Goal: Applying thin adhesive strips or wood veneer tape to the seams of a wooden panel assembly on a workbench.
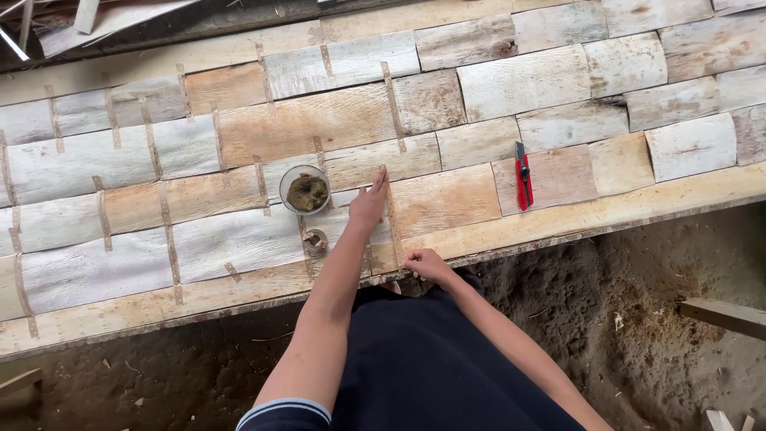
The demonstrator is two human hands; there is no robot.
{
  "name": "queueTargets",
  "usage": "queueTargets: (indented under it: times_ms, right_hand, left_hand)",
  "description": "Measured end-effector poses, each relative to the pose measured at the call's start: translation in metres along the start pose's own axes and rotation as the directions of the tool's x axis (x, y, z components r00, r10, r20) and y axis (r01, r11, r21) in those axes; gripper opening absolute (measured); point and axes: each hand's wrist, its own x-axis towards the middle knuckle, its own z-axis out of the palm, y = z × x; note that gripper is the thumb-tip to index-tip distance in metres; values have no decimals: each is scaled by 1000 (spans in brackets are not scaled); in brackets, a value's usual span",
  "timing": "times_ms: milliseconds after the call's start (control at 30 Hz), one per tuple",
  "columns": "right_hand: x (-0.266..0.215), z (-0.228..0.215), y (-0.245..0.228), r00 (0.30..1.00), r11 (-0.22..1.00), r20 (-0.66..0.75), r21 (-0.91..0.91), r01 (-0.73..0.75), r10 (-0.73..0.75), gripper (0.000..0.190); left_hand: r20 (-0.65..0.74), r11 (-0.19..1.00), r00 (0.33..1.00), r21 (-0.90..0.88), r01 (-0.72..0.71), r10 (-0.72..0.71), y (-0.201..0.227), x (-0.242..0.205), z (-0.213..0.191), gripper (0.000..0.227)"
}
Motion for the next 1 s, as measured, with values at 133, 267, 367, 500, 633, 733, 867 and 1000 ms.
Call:
queueTargets:
  times_ms: [133, 267, 367, 500, 633, 733, 867, 1000]
  right_hand:
    - [7, 0, 9, 1000, 1000, -5, -9, 7, -8, 27]
    - [12, 1, 16, 1000, 1000, -1, 7, 17, -17, 27]
    - [20, 2, 22, 1000, 1000, -2, 9, 29, -29, 27]
    - [14, 1, 18, 1000, 1000, -1, 18, 23, -23, 24]
    - [14, 0, 16, 1000, 1000, 0, 18, 22, -22, 24]
    - [11, 1, 15, 1000, 1000, 7, -2, 26, -26, 24]
    - [14, 1, 19, 999, 1000, 16, 2, 28, -28, 24]
    - [12, 1, 16, 1000, 1000, 0, 1, 16, -16, 24]
  left_hand:
    - [-19, 1000, 1000, -3, -21, 21, -3, -3, 4, 127]
    - [-22, 999, 999, 35, -40, 40, -2, -10, 3, 116]
    - [-24, 996, 999, 76, -44, 46, 2, -18, -5, 109]
    - [-41, 984, 996, 163, -77, 85, 6, -26, -10, 90]
    - [-58, 986, 996, 158, -57, 67, 7, -32, -20, 92]
    - [-49, 982, 996, 177, -64, 74, 6, -32, -17, 82]
    - [-74, 982, 995, 184, -51, 66, 6, -33, -14, 75]
    - [-111, 977, 990, 201, -66, 90, -1, -24, 0, 75]
